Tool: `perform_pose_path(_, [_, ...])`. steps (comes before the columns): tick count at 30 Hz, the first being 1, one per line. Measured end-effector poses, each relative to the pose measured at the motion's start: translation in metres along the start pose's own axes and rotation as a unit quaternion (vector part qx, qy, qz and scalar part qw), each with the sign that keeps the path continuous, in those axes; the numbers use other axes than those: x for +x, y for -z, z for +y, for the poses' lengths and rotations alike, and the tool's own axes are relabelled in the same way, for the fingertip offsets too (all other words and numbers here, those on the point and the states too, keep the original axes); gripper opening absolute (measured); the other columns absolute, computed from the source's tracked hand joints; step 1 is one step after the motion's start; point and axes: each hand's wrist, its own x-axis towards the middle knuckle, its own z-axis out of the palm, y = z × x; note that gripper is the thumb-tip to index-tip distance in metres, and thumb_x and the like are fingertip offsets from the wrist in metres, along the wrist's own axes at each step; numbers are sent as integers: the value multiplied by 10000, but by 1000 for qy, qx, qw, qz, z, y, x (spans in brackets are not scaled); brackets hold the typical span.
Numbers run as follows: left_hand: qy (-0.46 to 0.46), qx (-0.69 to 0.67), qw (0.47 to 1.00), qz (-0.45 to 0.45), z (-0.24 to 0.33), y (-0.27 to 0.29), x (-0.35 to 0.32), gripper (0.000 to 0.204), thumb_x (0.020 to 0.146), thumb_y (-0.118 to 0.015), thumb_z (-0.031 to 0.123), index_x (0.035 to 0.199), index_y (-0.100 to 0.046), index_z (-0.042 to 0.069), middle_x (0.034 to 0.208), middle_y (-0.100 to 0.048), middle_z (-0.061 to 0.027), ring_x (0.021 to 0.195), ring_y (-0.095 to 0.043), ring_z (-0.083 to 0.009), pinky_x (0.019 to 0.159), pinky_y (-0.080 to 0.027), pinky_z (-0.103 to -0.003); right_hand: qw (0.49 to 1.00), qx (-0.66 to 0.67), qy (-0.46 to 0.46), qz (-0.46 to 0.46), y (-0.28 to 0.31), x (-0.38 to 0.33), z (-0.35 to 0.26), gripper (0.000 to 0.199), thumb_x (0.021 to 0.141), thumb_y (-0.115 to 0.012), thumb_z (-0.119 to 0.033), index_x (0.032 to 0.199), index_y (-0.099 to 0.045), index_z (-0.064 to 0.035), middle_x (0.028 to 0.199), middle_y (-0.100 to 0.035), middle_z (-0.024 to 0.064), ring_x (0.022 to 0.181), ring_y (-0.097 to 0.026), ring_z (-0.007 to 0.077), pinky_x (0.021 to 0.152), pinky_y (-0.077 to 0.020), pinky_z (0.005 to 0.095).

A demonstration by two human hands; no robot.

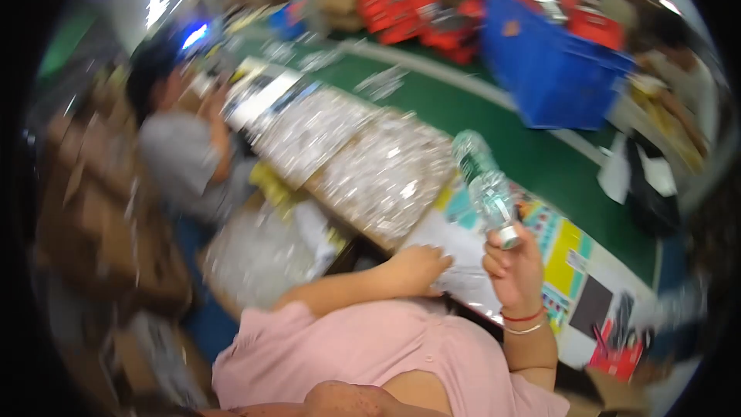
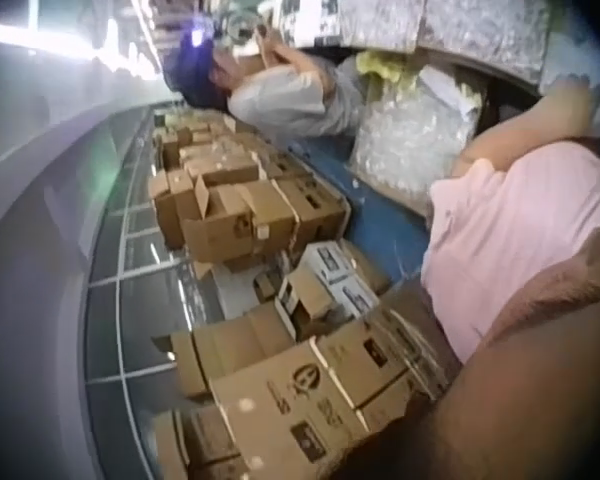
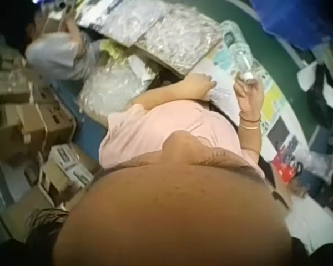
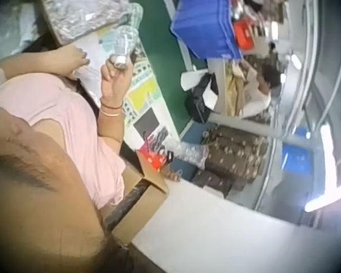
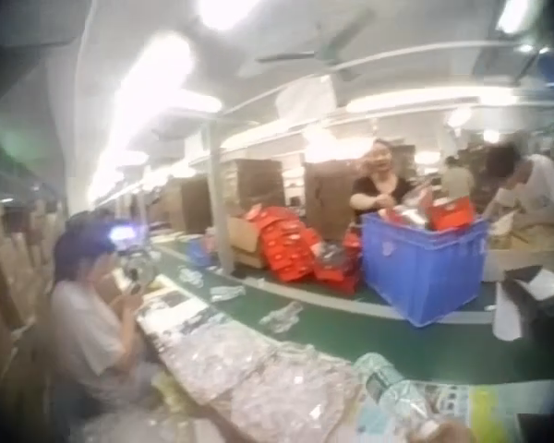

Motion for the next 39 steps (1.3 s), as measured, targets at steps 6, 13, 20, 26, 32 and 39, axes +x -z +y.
perform_pose_path(6, [18,-239,960,146,-32,-94,-4,478,626,-709,269,1006,-552,26,931,-572,-150,880,-564,-295,732,-457,-375,964,-199,-98,-147,-104,36,95,464,917,-425,-278,1329,-325,-89,1004,-497,156,663,-498,143,579,-440,254])
perform_pose_path(13, [42,-61,989,128,-19,-36,-18,451,637,-688,274,978,-560,9,888,-578,-153,850,-571,-300,705,-464,-375,624,-596,-49,-504,-79,37,94,529,851,-549,-237,1299,-369,-19,1158,-508,136,861,-541,217,791,-423,328])
perform_pose_path(20, [-2,-42,999,13,-10,4,-16,531,610,-719,274,1010,-530,-19,883,-558,-177,821,-571,-308,667,-472,-387,704,-596,-138,-360,-18,-17,34,495,806,-604,-152,1238,-428,14,1139,-548,153,1036,-541,243,920,-395,332])
perform_pose_path(26, [33,-13,999,14,-7,3,-10,538,648,-709,314,1051,-510,20,856,-556,-151,804,-579,-305,671,-483,-379,824,-516,-82,-220,24,-50,20,486,840,-555,-95,1268,-370,42,1192,-510,160,1085,-516,216,940,-390,335])
perform_pose_path(32, [38,39,998,-21,10,9,-6,528,658,-703,371,1024,-512,42,859,-568,-150,793,-590,-313,665,-487,-391,769,-613,0,-182,30,-66,8,462,862,-531,-96,1278,-373,26,1147,-538,141,1032,-539,183,894,-423,299])
perform_pose_path(39, [65,73,993,-59,17,47,17,641,646,-712,412,1170,-510,103,909,-588,-166,809,-601,-336,682,-489,-406,805,-565,126,-128,40,-94,1,435,868,-537,-148,1262,-412,-10,1103,-568,125,996,-557,179,870,-433,287])
